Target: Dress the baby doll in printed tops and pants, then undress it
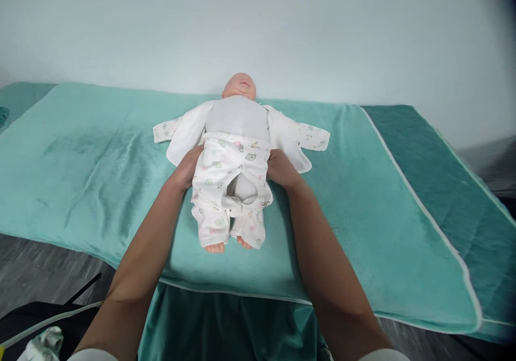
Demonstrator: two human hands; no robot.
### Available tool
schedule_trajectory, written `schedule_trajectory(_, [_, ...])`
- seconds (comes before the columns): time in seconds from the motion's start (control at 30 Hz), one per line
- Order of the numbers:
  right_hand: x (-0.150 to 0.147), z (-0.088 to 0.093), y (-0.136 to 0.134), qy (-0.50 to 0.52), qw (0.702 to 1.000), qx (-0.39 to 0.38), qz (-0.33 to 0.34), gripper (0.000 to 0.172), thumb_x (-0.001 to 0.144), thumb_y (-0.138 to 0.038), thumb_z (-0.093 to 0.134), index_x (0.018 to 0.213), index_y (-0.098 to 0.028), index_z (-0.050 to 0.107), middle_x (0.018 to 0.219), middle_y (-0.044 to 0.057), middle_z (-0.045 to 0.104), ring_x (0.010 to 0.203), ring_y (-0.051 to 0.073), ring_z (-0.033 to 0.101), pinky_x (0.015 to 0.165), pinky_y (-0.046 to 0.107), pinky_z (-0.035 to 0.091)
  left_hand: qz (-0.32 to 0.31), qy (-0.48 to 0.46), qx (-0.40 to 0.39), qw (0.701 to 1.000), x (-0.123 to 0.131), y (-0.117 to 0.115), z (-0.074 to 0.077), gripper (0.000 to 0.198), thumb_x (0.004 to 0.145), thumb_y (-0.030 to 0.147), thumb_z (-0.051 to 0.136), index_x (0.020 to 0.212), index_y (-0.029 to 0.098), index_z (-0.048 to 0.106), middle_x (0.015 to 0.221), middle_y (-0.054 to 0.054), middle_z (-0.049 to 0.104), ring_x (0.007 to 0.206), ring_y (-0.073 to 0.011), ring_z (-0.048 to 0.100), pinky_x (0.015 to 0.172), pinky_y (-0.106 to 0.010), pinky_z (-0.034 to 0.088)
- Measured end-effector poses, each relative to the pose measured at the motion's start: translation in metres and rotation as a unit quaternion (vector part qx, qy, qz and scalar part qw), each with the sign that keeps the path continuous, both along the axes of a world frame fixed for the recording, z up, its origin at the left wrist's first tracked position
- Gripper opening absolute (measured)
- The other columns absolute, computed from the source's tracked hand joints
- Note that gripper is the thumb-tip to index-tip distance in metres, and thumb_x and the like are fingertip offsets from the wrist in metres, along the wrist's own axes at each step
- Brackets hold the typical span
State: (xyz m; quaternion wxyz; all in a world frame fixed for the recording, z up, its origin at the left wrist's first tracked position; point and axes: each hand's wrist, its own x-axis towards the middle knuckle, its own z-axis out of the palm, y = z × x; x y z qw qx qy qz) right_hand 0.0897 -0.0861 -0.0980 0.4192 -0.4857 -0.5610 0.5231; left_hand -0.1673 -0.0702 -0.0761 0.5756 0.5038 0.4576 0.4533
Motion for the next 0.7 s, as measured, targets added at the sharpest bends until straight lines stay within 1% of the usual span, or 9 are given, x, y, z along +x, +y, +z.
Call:
schedule_trajectory(0.1, [-0.001,0.004,-0.001,-0.072,0.997,0.028,0.003,0.024,0.069,-0.037,0.082,0.063,-0.018,0.068,0.067,0.003,0.07,0.084,0.028,0.067,0.07,0.032,0.057,-0.002,-0.011,0.012,1.0,0.001,0.0,-0.001,0.042,0.07,0.048,0.084,0.093,0.014,0.076,0.113,-0.011,0.077,0.125,-0.0325,0.063,0.106,-0.038,0.053])
schedule_trajectory(0.23, [0.002,0.007,0.001,-0.118,0.992,0.031,0.016,0.022,0.07,-0.037,0.07,0.064,-0.017,0.067,0.071,0.003,0.071,0.081,0.026,0.067,0.069,0.031,0.056,-0.005,-0.056,-0.017,0.998,0.001,0.001,-0.005,0.038,0.075,0.045,0.08,0.098,0.015,0.076,0.111,-0.01,0.077,0.121,-0.0314,0.065,0.107,-0.041,0.053])
schedule_trajectory(0.33, [0.007,0.009,0.005,-0.156,0.985,0.057,0.058,0.014,0.067,-0.03,0.064,0.066,-0.017,0.07,0.076,0.003,0.073,0.087,0.028,0.067,0.078,0.034,0.056,0.0,-0.066,-0.034,0.997,0.002,0.001,-0.007,0.035,0.078,0.042,0.078,0.102,0.016,0.075,0.11,-0.009,0.077,0.115,-0.03,0.069,0.102,-0.041,0.056])
schedule_trajectory(0.43, [0.011,0.009,0.007,-0.167,0.979,0.066,0.099,0.008,0.062,-0.025,0.064,0.063,-0.019,0.068,0.085,0.003,0.075,0.093,0.029,0.067,0.088,0.036,0.055,0.011,-0.066,-0.046,0.997,0.002,0.0,-0.006,0.036,0.077,0.042,0.08,0.101,0.016,0.076,0.108,-0.008,0.078,0.107,-0.0285,0.071,0.096,-0.039,0.059])
schedule_trajectory(0.5, [0.012,0.009,0.006,-0.147,0.982,0.038,0.113,0.008,0.063,-0.026,0.063,0.062,-0.019,0.067,0.085,0.003,0.074,0.089,0.026,0.067,0.084,0.034,0.056,0.018,-0.064,-0.047,0.997,0.002,0.0,-0.006,0.035,0.075,0.041,0.081,0.099,0.016,0.076,0.107,-0.007,0.078,0.104,-0.0274,0.071,0.093,-0.037,0.059])
schedule_trajectory(0.6, [0.011,0.007,0.004,-0.124,0.988,0.004,0.096,0.014,0.066,-0.029,0.06,0.065,-0.018,0.068,0.079,0.003,0.071,0.078,0.021,0.064,0.071,0.029,0.054,0.019,-0.057,-0.039,0.997,0.002,0.0,-0.005,0.033,0.076,0.04,0.08,0.098,0.016,0.075,0.107,-0.007,0.077,0.103,-0.0258,0.07,0.091,-0.036,0.058])
schedule_trajectory(0.7, [0.008,0.004,0.003,-0.122,0.99,0.028,0.071,0.018,0.07,-0.031,0.06,0.068,-0.016,0.07,0.078,0.003,0.07,0.078,0.021,0.063,0.066,0.027,0.052,0.012,-0.058,-0.031,0.998,0.001,0.001,-0.006,0.031,0.078,0.038,0.079,0.098,0.016,0.073,0.105,-0.007,0.076,0.101,-0.0244,0.069,0.089,-0.034,0.056])
